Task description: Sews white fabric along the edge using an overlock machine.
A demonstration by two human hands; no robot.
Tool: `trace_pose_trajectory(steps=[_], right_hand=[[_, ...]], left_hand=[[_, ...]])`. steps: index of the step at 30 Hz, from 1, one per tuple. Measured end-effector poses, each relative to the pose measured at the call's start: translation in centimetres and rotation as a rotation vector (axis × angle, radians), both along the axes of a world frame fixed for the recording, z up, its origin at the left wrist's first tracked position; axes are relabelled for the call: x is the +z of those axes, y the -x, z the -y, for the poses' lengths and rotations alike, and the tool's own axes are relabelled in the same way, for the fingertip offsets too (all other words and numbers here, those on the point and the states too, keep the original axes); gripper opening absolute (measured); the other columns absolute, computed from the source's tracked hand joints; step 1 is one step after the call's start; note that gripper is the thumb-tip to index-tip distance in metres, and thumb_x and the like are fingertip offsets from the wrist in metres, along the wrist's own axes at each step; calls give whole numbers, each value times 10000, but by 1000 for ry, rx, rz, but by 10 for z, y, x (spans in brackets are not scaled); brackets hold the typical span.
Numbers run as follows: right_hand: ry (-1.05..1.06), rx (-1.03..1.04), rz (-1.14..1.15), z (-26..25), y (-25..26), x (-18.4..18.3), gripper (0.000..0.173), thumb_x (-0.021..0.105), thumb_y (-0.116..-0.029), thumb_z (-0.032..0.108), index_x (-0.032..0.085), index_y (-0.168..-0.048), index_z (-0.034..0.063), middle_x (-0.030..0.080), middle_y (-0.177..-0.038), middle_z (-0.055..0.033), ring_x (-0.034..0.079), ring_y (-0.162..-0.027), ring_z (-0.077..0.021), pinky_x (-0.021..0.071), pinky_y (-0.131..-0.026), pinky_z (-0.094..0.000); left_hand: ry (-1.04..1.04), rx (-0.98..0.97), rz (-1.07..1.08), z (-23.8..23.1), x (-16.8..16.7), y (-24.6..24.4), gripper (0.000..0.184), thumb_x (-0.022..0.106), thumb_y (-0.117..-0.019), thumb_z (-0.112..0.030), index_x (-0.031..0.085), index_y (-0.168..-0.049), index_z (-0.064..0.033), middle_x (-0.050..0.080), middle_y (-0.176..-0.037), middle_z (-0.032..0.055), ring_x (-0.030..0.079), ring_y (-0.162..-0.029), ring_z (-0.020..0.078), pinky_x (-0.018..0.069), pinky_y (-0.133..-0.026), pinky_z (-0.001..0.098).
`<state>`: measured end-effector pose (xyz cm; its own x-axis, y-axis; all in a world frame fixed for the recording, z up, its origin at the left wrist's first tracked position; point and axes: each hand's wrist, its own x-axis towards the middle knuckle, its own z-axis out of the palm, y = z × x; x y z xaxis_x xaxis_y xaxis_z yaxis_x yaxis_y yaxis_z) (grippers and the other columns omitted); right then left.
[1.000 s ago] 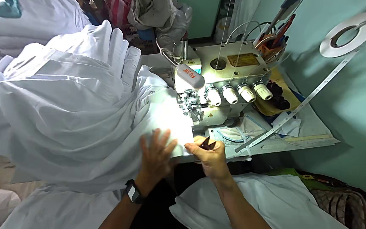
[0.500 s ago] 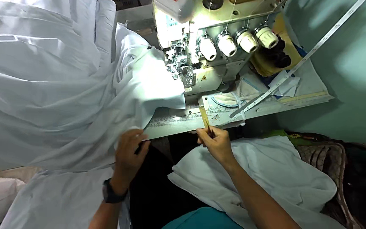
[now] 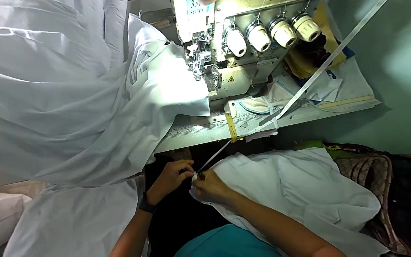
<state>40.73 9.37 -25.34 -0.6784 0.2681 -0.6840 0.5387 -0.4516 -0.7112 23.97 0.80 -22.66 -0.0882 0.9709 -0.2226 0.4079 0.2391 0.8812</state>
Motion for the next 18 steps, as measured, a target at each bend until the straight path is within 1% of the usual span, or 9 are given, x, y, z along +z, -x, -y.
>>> trace_pose_trajectory(steps=[2, 3, 4, 6, 7, 9, 12, 16, 18], right_hand=[[74, 47, 14, 13, 3, 4, 269, 627, -979, 39, 562, -719, 48, 563, -545, 54, 460, -461, 0, 366, -484, -187], [90, 12, -4, 14, 5, 9, 259, 623, -979, 28, 561, -729, 52, 564, -545, 57, 466, -458, 3, 373, -480, -179], [91, -47, -32, 10, 7, 16, 219, 619, -977, 12, 572, -765, 40, 562, -552, 55, 481, -461, 2, 395, -480, -171], [61, -181, -86, -5, 11, 33, 190, 609, -970, -4, 589, -785, 37, 576, -544, 57, 493, -449, 6, 402, -462, -163], [50, -244, -108, -15, 13, 43, 204, 596, -976, -7, 580, -780, 48, 575, -537, 59, 490, -441, 7, 396, -450, -160], [16, -331, -151, -34, 15, 59, 242, 572, -991, -4, 573, -760, 69, 579, -532, 60, 480, -428, 13, 386, -432, -148], [-11, -433, -205, -58, 15, 70, 335, 556, -988, -21, 582, -670, 84, 576, -507, 39, 432, -398, 18, 349, -408, -140], [-29, -625, -234, -78, 16, 74, 337, 558, -993, -35, 551, -678, 84, 538, -477, 18, 417, -373, -3, 348, -388, -144], [-63, -719, -259, -84, 15, 73, 340, 552, -1005, -19, 546, -687, 100, 543, -480, 17, 419, -367, -13, 354, -384, -153]], left_hand=[[124, 43, 106, 12, -1, 2, 152, 656, -947, -45, 710, -969, 95, 704, -1194, 198, 690, -1072, 139, 529, -950, 246], [149, 80, 169, 17, -1, 2, 142, 659, -946, -49, 690, -973, 87, 708, -1173, 168, 689, -1033, 99, 536, -919, 225], [139, 118, 231, 19, -1, 2, 116, 670, -935, -49, 667, -956, 65, 718, -1135, 126, 691, -992, 60, 547, -886, 207], [72, 174, 335, 17, 4, 1, 84, 699, -899, -28, 625, -913, 9, 736, -1052, 44, 692, -934, 16, 562, -827, 192], [41, 193, 354, 12, 10, 1, 80, 706, -888, -19, 630, -907, -8, 735, -1017, 7, 682, -904, -7, 559, -804, 178], [1, 212, 356, 0, 24, 2, 51, 702, -894, -15, 685, -937, 6, 720, -943, -39, 660, -844, -44, 555, -788, 153], [-52, 167, 362, -20, 41, 11, 77, 689, -912, -7, 732, -974, 10, 730, -886, -65, 656, -801, -59, 554, -774, 145], [-44, 79, 427, -39, 54, 21, 120, 682, -899, 52, 745, -990, 7, 740, -903, -36, 669, -800, -27, 566, -756, 156], [-41, 61, 428, -45, 57, 24, 128, 675, -900, 67, 752, -984, 8, 744, -906, -22, 671, -801, -20, 563, -747, 153]])
